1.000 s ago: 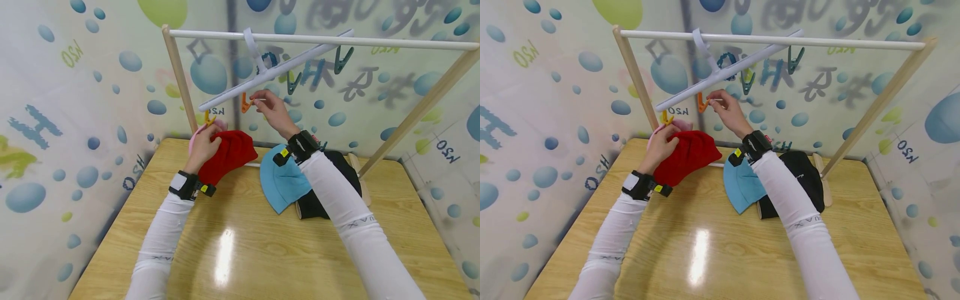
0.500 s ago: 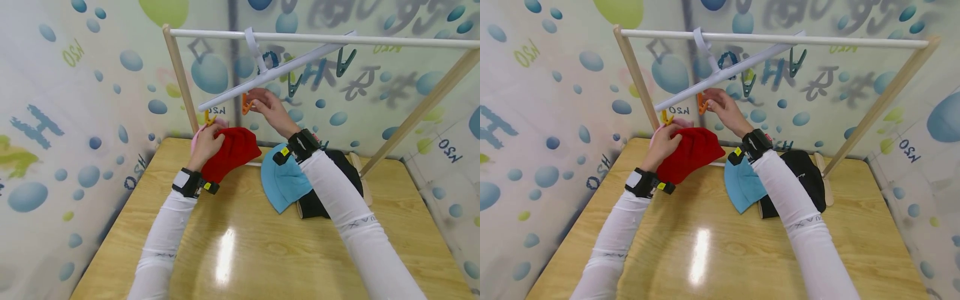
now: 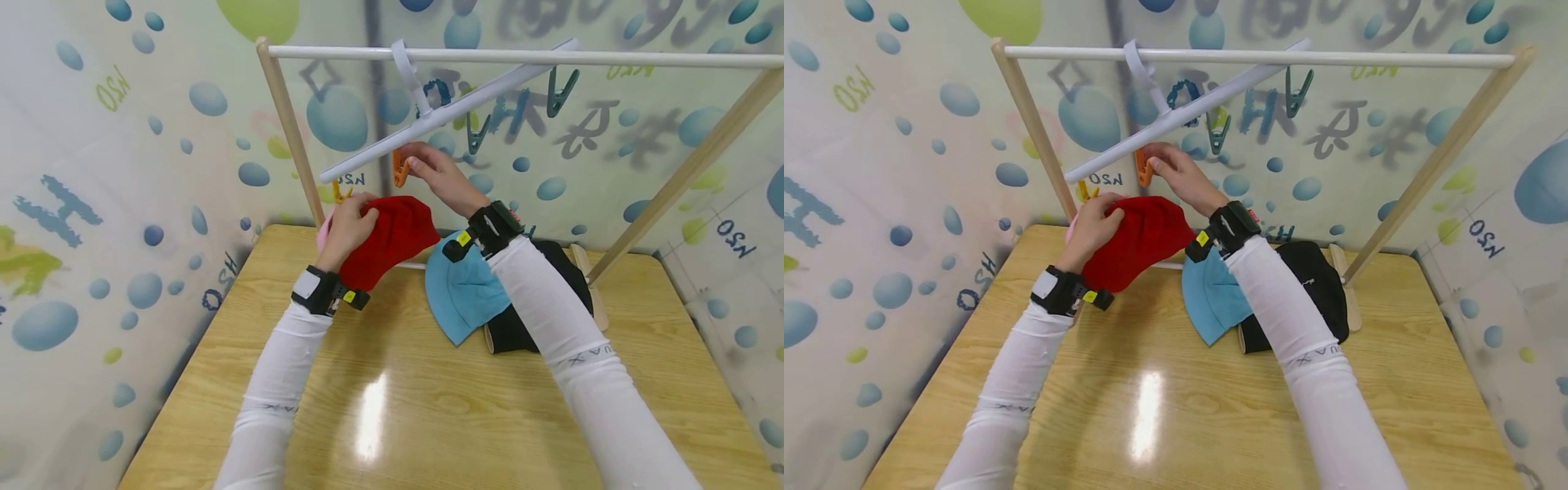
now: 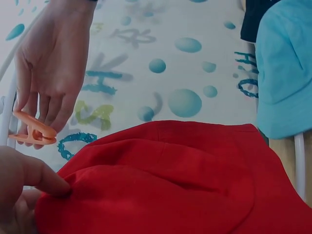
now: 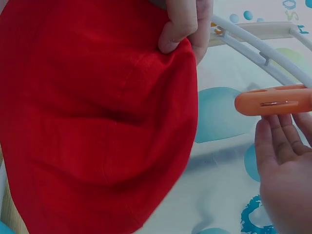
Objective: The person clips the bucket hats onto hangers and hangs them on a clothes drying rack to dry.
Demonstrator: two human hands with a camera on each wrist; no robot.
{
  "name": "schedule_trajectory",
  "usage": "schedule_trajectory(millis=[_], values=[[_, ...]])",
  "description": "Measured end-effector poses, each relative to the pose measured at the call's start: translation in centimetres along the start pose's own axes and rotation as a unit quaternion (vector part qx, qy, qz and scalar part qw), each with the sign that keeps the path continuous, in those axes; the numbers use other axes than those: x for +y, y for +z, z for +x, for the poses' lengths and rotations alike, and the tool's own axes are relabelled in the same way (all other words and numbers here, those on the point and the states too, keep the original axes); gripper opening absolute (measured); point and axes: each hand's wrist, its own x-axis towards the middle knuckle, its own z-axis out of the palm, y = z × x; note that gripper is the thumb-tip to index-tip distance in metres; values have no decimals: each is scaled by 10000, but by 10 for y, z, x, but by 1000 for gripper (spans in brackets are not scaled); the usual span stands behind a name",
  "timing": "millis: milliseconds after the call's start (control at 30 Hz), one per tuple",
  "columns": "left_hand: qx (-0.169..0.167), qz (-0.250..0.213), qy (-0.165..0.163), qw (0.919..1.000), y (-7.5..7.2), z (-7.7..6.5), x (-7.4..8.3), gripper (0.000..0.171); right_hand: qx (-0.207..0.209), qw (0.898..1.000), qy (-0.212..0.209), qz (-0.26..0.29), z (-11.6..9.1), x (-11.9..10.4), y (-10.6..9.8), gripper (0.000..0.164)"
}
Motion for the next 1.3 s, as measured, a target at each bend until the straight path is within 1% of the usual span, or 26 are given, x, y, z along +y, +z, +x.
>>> schedule_trajectory(millis=[100,233,400,667,800,900,1067,1300], values=[[76,-60,92,9999,1,1,4,27,-18,10000,50,-56,1,-2,1,33],[161,-92,122,9998,4,3,7,26,-20,9999,78,-74,4,-3,2,31],[223,-64,209,9995,6,3,12,25,96,9998,164,-98,6,-4,2,28],[374,-99,217,9990,8,3,18,25,275,9985,442,-157,8,-3,3,33],[441,-229,210,9985,8,4,19,26,314,9983,468,-166,8,-3,4,33],[426,-365,170,9983,7,3,21,26,362,9979,493,-227,7,-4,4,34],[428,-445,165,9980,7,3,24,26,416,9975,490,-291,6,-4,5,33],[603,-350,214,9973,8,5,29,26,451,9979,423,-170,7,-4,4,30]])
